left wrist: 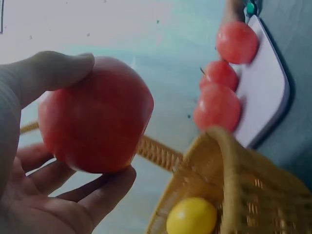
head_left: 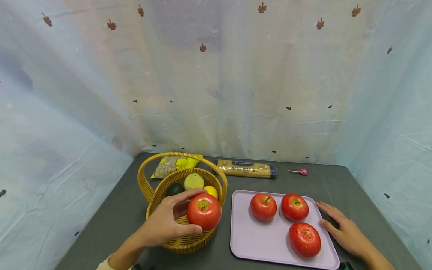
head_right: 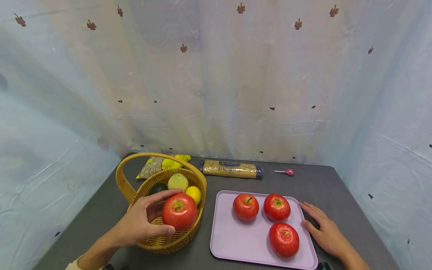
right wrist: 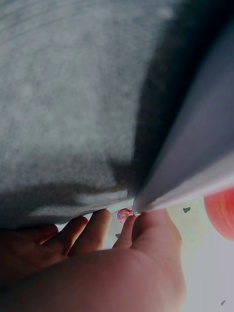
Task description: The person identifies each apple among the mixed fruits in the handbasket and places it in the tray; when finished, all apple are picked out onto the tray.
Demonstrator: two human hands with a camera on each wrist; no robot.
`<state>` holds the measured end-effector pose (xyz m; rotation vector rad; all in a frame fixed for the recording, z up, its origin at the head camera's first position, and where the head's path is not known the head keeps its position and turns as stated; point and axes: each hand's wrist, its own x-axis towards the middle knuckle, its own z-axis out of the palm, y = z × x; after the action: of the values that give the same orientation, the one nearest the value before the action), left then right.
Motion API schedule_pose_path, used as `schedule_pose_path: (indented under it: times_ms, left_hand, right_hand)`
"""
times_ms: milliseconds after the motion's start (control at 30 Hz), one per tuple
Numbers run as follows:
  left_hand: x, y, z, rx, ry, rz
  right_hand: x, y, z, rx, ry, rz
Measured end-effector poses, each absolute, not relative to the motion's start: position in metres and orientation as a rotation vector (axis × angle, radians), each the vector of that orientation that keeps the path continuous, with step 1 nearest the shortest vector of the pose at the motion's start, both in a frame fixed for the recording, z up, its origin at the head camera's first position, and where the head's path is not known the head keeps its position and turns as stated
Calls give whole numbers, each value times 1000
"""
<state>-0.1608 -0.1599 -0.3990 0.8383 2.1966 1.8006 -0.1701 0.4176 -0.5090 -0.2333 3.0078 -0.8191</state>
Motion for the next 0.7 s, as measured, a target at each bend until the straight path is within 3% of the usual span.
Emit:
schedule_pose_path:
  times_ms: [333,700]
  left_hand:
    - [-154,-116,-386,995,2063,1780]
    - [-159,-60,-400,1036,1941,1761]
  right_hand:
    - [-170,418,-509,-244,3017,-815]
    - [-169,417,-510,-257,3036,-816]
